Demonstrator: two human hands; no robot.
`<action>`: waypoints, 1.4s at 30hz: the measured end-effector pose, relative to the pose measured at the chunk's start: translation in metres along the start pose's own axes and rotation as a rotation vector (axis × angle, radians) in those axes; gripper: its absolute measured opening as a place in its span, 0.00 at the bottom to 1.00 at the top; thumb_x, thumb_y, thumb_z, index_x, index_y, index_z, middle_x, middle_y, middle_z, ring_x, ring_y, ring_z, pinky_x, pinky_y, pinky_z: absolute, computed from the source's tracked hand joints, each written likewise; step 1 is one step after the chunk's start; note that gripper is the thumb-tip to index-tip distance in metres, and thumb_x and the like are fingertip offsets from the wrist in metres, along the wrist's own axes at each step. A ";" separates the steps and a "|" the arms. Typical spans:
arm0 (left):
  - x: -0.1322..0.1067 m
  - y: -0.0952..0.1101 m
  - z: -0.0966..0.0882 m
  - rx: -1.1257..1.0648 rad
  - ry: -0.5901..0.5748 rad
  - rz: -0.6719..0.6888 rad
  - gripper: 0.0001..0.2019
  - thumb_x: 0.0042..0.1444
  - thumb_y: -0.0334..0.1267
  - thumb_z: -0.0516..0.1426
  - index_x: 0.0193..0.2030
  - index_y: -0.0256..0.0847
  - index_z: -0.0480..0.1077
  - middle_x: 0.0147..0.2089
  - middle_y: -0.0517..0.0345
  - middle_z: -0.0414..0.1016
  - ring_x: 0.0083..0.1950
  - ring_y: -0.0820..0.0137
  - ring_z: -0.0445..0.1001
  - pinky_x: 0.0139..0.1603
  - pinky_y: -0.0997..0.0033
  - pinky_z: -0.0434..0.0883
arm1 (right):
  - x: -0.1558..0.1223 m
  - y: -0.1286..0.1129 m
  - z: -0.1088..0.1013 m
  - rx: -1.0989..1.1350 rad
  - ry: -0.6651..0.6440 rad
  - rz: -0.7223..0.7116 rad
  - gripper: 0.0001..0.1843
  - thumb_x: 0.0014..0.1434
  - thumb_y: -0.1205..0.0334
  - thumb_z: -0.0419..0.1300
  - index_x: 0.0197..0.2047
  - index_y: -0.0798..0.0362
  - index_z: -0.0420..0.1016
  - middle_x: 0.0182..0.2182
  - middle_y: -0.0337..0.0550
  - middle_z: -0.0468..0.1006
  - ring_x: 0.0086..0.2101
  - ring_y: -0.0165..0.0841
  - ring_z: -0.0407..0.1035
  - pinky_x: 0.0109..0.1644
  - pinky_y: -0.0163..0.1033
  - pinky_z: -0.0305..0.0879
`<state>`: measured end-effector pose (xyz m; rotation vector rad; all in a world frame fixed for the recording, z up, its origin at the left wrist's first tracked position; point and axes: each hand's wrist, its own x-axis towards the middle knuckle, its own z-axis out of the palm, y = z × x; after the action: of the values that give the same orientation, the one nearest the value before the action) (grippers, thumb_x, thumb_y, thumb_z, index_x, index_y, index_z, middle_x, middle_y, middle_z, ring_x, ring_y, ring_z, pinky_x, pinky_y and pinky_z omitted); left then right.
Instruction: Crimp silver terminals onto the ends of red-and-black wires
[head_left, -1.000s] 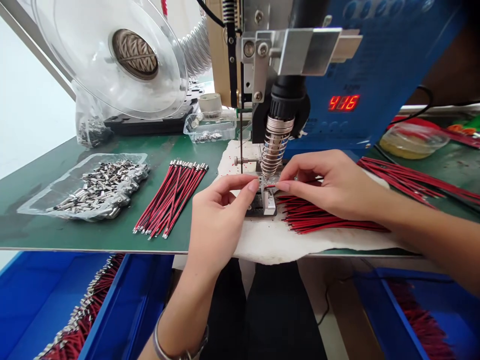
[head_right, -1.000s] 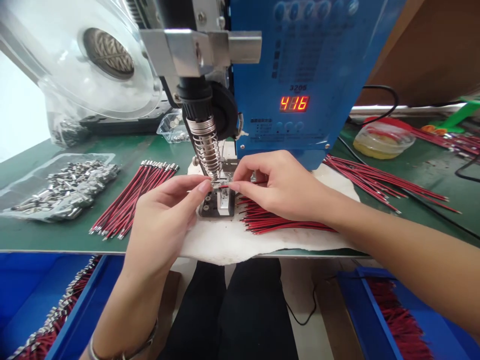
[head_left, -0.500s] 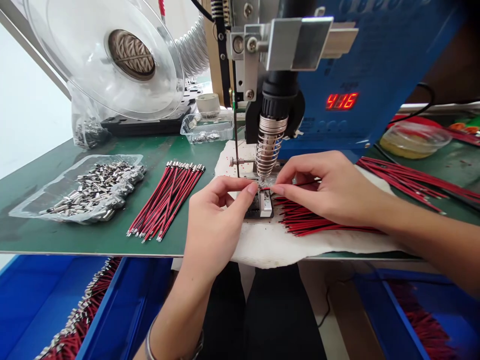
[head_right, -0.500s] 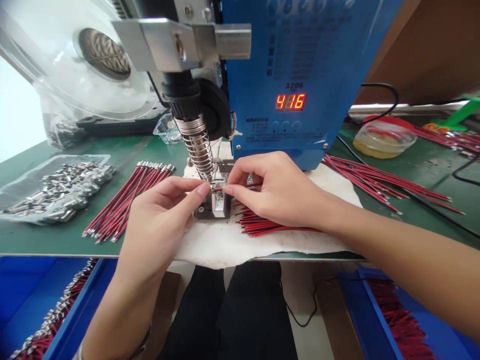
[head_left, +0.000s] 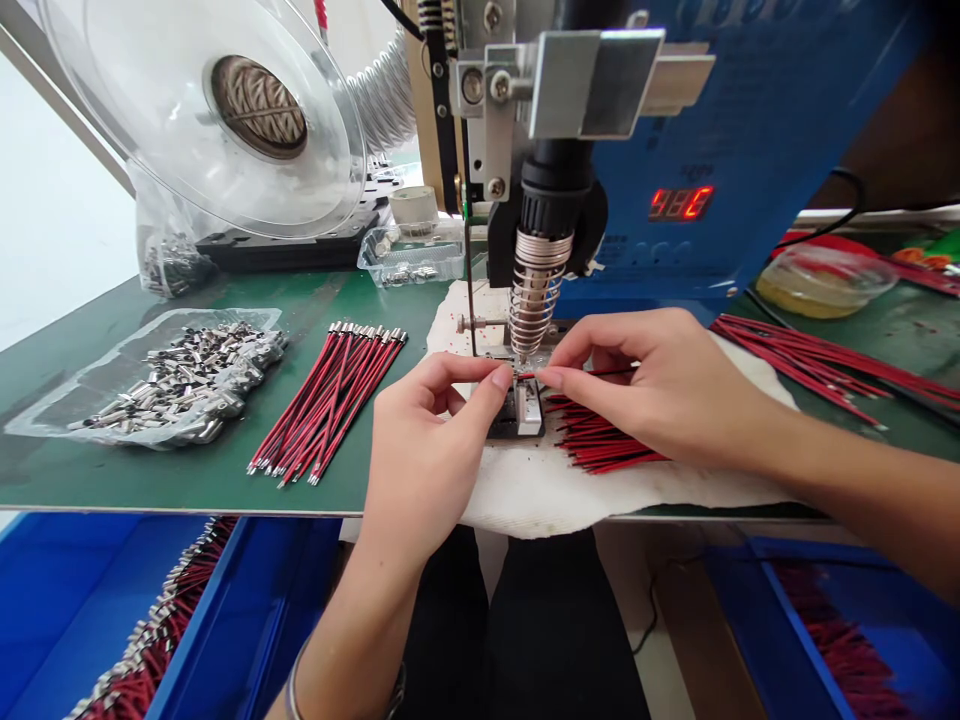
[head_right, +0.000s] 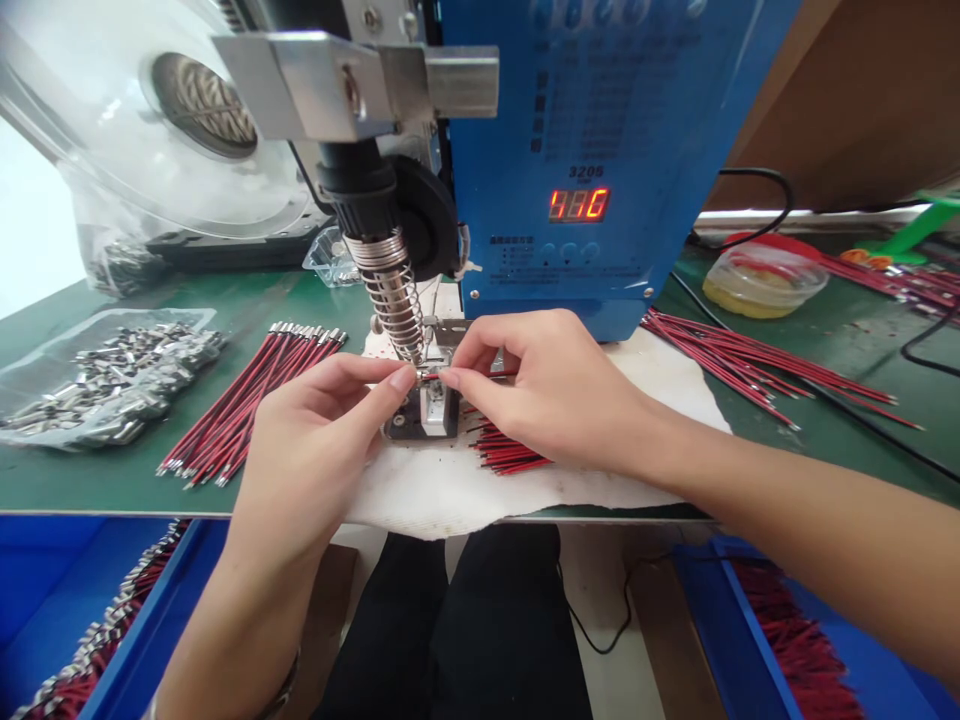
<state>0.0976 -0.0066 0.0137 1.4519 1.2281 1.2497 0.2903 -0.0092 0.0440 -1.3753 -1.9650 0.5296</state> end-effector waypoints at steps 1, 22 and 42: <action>0.000 0.000 0.000 0.001 0.000 -0.001 0.12 0.55 0.48 0.65 0.35 0.41 0.78 0.27 0.59 0.70 0.24 0.77 0.57 0.22 0.74 0.54 | 0.000 0.000 0.000 0.007 0.000 0.005 0.12 0.59 0.50 0.66 0.32 0.50 0.79 0.23 0.38 0.76 0.23 0.29 0.64 0.27 0.40 0.57; 0.001 0.002 0.001 -0.012 0.007 -0.043 0.13 0.53 0.48 0.66 0.35 0.40 0.79 0.24 0.59 0.68 0.22 0.77 0.56 0.21 0.75 0.51 | -0.003 0.000 0.002 0.019 0.011 0.046 0.13 0.59 0.48 0.66 0.32 0.48 0.80 0.22 0.38 0.76 0.22 0.31 0.64 0.28 0.41 0.58; 0.000 0.001 -0.001 -0.015 0.004 -0.035 0.12 0.54 0.48 0.66 0.35 0.40 0.79 0.25 0.61 0.68 0.22 0.77 0.55 0.21 0.75 0.51 | -0.002 -0.002 0.002 0.033 0.013 0.049 0.13 0.59 0.49 0.66 0.32 0.49 0.79 0.22 0.38 0.75 0.25 0.33 0.67 0.30 0.42 0.60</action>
<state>0.0971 -0.0065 0.0148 1.4119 1.2391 1.2360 0.2877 -0.0118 0.0432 -1.4059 -1.9087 0.5720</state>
